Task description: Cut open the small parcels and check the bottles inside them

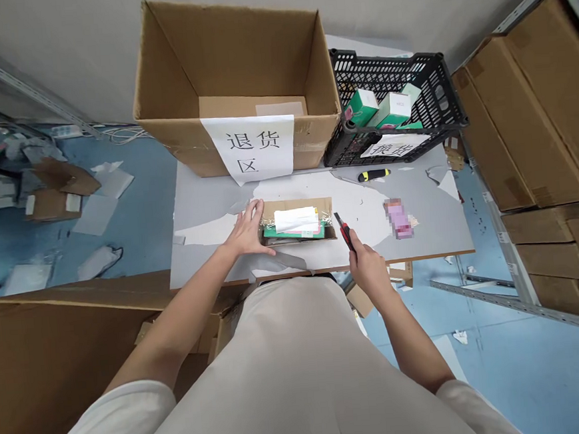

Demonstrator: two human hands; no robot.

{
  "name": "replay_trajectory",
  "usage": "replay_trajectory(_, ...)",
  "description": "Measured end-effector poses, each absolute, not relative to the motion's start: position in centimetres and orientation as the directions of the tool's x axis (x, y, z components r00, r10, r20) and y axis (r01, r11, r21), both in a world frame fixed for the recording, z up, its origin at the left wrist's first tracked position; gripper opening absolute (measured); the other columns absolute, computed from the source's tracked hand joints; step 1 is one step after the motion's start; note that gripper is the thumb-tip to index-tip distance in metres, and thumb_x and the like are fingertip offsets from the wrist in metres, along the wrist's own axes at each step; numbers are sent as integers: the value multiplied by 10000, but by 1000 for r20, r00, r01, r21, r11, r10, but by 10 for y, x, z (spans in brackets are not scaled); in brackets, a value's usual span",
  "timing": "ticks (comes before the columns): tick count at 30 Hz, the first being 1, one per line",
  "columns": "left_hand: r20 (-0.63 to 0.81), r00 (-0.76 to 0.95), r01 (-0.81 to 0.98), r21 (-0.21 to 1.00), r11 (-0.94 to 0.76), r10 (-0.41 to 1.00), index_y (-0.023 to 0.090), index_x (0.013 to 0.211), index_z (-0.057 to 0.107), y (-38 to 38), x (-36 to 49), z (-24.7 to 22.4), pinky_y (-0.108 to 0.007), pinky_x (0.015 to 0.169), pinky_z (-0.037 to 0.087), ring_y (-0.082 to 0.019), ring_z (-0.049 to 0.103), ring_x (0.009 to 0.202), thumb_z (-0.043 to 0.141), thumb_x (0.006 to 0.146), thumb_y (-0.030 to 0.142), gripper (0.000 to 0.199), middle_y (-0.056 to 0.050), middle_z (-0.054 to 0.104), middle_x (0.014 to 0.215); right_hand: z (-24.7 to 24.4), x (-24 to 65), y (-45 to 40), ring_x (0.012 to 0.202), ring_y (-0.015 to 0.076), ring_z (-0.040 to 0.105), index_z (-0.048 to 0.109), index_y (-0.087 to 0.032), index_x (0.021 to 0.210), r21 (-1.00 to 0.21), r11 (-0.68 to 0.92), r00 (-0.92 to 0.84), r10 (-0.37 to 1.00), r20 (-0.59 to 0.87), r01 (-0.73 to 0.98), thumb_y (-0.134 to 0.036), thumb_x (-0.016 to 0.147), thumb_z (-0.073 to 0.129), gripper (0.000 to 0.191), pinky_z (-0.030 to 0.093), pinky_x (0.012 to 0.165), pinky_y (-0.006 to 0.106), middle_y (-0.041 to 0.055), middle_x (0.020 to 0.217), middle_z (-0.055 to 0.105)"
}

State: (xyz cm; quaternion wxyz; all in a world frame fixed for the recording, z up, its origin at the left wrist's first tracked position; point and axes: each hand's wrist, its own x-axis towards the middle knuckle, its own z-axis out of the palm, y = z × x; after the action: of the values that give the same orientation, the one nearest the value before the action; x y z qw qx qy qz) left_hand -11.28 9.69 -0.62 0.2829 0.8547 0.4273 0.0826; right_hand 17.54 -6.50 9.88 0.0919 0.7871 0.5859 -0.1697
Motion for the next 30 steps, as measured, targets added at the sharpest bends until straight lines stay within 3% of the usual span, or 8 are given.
replay_trajectory(14, -78, 557, 761, 446, -471, 827, 125, 1509, 61, 95, -108, -5, -611, 1079, 204, -452, 291, 1340, 739, 462, 724, 1384, -263, 280, 1444, 94, 138, -45, 776, 224, 665, 174, -179, 1509, 63, -299, 291, 828, -479, 952, -94, 892, 358, 650, 452, 674, 300, 109, 895, 632)
replay_trajectory(22, -111, 520, 787, 448, -424, 847, 134, 1514, 73, 93, -107, -7, -627, 1084, 170, -463, 277, 1338, 735, 470, 715, 1366, -251, 261, 1461, 97, 121, -61, 714, 189, 672, 123, -161, 1514, 136, -267, 298, 816, -495, 954, -2, 831, 410, 757, 467, 627, 257, 101, 874, 632)
replay_trajectory(30, -106, 499, 793, 457, -404, 860, 165, 1518, 57, 91, -107, -7, -666, 1079, 147, -455, 305, 1329, 723, 481, 727, 1355, -246, 272, 1465, 91, 115, -73, 686, 182, 670, 200, -170, 1501, 151, -256, 297, 823, -483, 955, 36, 812, 398, 745, 455, 574, 248, 101, 906, 628)
